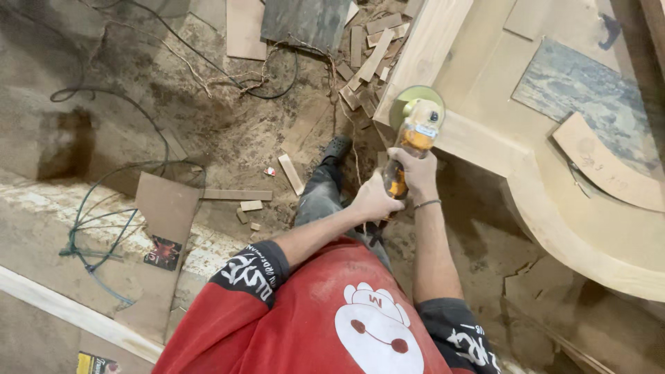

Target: The person uses an angle grinder with a sanding disc to smooth the edges and surfaces of a large wooden frame. They move the tool along straight and curved edges, generating wood dust, and briefly reposition the frame to access different areas.

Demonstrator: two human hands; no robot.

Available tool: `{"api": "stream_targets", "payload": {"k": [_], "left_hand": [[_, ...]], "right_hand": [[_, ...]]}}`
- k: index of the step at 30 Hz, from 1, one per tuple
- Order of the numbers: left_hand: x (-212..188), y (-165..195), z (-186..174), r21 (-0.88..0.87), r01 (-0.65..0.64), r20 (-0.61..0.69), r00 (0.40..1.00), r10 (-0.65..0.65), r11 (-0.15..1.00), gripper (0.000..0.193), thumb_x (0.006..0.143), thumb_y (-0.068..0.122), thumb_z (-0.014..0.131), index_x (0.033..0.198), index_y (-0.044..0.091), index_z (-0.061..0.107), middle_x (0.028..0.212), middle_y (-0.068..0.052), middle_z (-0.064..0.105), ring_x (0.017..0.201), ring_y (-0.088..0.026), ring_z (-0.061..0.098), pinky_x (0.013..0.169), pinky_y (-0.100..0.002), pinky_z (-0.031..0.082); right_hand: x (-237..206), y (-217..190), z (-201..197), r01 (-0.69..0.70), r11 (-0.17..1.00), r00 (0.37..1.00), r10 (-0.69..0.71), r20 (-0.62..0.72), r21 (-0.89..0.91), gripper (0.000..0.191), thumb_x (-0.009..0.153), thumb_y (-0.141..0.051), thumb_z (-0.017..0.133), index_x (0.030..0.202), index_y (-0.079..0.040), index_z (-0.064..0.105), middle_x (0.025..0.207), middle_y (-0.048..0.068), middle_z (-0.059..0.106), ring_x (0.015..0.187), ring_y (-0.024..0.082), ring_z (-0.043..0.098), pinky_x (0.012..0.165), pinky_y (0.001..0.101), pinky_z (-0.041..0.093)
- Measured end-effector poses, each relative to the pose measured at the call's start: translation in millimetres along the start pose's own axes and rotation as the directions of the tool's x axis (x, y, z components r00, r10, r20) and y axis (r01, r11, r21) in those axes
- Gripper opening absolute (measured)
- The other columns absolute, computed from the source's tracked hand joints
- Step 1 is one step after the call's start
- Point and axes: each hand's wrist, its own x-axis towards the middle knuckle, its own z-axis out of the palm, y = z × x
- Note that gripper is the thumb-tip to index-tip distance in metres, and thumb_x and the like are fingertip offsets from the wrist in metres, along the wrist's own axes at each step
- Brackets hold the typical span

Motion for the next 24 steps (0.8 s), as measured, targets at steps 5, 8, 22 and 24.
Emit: {"api": "stream_targets", "payload": {"k": [5,8,22,24], "left_hand": [[-5,2,-17,-0.100,0.113,-0.051,0.992,-0.119,0.988,0.084,0.062,0.035,0.086,0.127,-0.003,0.048,0.110,-0.026,0.072,0.107,-0.038,0.072,0.093,-0.044,0.057],[1,5,-11,-0.076,0.025,-0.045,0.999,-0.029,0.997,0.085,0.062,0.033,0.087,0.128,-0.003,0.047,0.110,-0.026,0.071,0.107,-0.040,0.071,0.093,-0.045,0.056],[18,34,48,0.155,-0.041,0.374,0.927,-0.020,0.987,0.081,0.063,0.038,0.085,0.119,-0.005,0.045,0.098,-0.029,0.071,0.096,-0.044,0.072,0.084,-0.049,0.059],[14,24,32,0.110,-0.002,0.296,0.955,-0.030,0.994,0.078,0.063,0.036,0.084,0.119,-0.004,0.046,0.100,-0.028,0.071,0.097,-0.044,0.073,0.085,-0.049,0.058]], "right_hand": [[8,-3,27,-0.050,0.995,0.996,0.056,0.069,-0.083,0.031,0.073,-0.010,0.086,0.101,-0.004,0.072,0.087,0.001,0.073,0.072,0.009,0.066,0.067,0.0282,0.057],[10,-4,14,-0.044,0.998,0.998,0.045,0.036,-0.044,0.029,0.076,-0.011,0.085,0.102,-0.003,0.074,0.090,0.001,0.074,0.073,0.009,0.067,0.069,0.0275,0.057],[-31,-4,-72,-0.154,0.922,0.933,0.254,-0.254,0.354,0.018,0.082,-0.007,0.076,0.098,-0.001,0.070,0.082,0.006,0.072,0.068,0.018,0.071,0.064,0.0330,0.060],[-24,-1,-52,-0.159,0.956,0.952,0.215,-0.218,0.245,0.021,0.082,-0.007,0.080,0.099,0.001,0.071,0.084,0.006,0.072,0.069,0.016,0.068,0.064,0.0324,0.057]]}}
